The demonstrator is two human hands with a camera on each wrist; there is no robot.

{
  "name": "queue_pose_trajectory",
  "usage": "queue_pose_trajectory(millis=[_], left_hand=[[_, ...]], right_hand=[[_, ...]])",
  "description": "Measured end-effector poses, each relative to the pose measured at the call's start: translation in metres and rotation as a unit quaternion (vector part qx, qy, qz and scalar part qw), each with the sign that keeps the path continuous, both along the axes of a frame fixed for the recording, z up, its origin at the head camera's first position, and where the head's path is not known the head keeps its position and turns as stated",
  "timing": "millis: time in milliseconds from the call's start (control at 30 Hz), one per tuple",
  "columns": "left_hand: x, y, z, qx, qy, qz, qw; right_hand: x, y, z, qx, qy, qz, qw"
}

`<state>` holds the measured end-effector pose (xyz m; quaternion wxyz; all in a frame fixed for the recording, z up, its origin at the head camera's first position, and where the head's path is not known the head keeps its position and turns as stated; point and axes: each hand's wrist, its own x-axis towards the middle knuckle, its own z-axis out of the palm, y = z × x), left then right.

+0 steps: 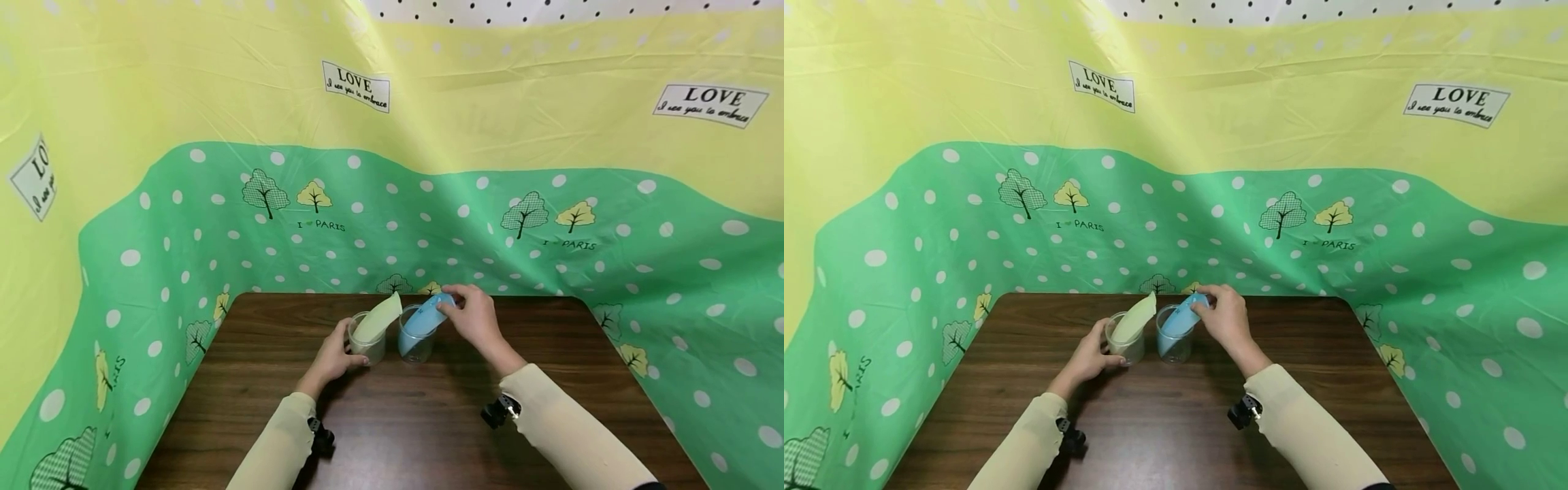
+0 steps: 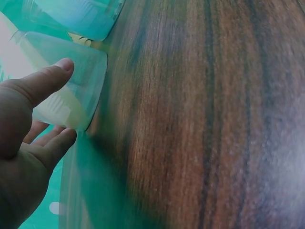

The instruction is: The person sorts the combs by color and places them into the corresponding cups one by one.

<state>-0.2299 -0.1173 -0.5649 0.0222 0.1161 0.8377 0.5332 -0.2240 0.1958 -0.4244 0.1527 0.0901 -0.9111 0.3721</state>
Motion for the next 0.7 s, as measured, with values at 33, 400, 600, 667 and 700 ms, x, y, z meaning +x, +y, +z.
queue_pose_trajectory(millis=[33, 400, 600, 667, 700], left_hand=[[0.000, 0.000, 0.000, -0.001, 0.003, -0.001, 1.0000], [0.002, -0.003, 0.001, -0.031, 0.018, 0.016, 0.9992], [0.006, -0.009, 0.005, -0.055, 0.046, 0.014, 0.9973], [0.008, -0.011, 0.009, -0.065, 0.048, 0.011, 0.9967], [0.009, -0.013, 0.011, -0.074, 0.049, 0.011, 0.9959]], right_hand=[[0.001, 0.000, 0.000, -0.001, 0.000, 0.003, 1.0000], [0.012, 0.009, -0.003, -0.020, -0.001, 0.041, 0.9989], [0.021, 0.016, -0.006, -0.012, 0.017, 0.058, 0.9981], [0.025, 0.019, -0.007, -0.007, 0.019, 0.058, 0.9981], [0.027, 0.021, -0.007, -0.003, 0.019, 0.056, 0.9982]])
